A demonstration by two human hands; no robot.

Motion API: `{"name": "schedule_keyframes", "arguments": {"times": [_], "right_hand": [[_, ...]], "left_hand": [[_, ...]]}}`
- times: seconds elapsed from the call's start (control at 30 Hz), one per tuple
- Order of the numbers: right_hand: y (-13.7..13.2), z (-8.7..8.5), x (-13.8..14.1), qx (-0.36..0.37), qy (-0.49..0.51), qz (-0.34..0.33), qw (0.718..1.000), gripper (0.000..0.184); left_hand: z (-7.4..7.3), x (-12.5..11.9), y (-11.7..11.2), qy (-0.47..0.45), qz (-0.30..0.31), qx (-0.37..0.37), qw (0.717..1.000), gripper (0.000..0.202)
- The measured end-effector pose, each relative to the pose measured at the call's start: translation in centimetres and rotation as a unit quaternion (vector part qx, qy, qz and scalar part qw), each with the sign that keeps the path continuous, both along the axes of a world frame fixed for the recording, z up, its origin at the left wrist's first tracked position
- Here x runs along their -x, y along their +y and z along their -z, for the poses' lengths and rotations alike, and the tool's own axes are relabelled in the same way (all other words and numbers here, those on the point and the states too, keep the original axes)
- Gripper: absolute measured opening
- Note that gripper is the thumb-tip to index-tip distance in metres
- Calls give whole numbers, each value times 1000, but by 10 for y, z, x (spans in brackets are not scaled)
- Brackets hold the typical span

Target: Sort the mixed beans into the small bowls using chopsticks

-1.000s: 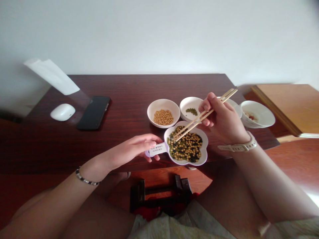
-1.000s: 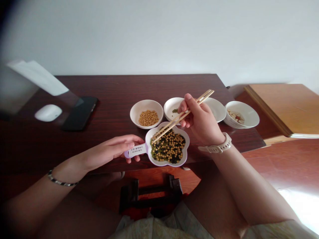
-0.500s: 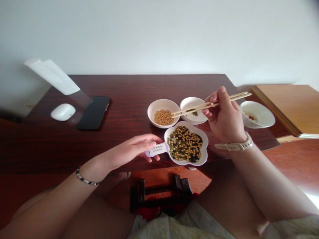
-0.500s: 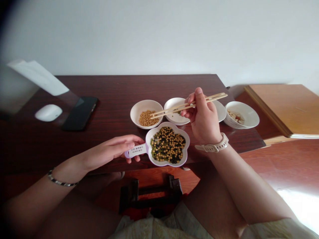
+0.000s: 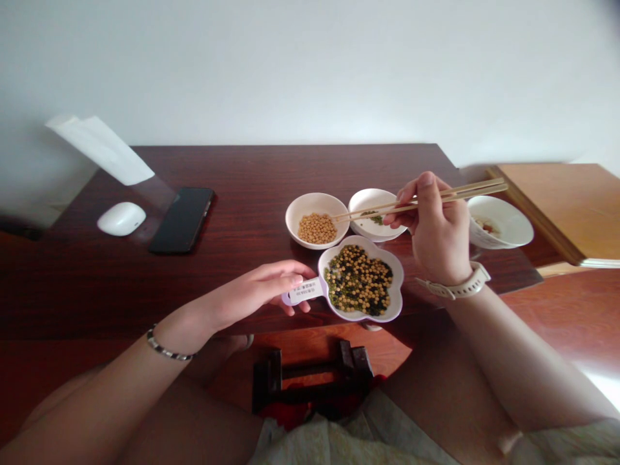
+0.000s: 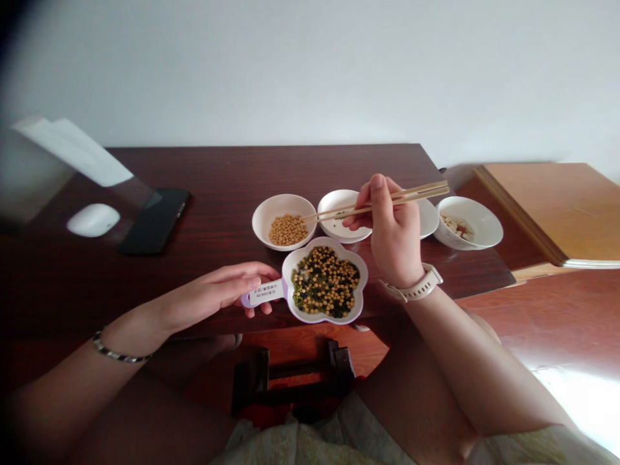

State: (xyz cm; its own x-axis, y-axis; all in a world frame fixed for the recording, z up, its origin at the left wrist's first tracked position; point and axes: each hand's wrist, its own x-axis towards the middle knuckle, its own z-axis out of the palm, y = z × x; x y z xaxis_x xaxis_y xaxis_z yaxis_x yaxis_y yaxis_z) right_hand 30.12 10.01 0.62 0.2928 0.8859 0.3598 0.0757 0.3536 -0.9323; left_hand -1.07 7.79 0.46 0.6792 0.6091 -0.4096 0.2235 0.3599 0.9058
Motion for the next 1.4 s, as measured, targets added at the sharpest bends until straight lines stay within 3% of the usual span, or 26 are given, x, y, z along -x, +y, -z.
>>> {"name": "schedule_keyframes", "arguments": {"times": [0.43,1.4], "right_hand": [[-5,-5,7,6,-88,19,996,52],[-9,-8,8,5,-17,9,1000,44]], "left_hand": [[2,0,0,11,-3,-11,1000,37],[-2,-1,-1,17,-1,-18,1000,40]]}}
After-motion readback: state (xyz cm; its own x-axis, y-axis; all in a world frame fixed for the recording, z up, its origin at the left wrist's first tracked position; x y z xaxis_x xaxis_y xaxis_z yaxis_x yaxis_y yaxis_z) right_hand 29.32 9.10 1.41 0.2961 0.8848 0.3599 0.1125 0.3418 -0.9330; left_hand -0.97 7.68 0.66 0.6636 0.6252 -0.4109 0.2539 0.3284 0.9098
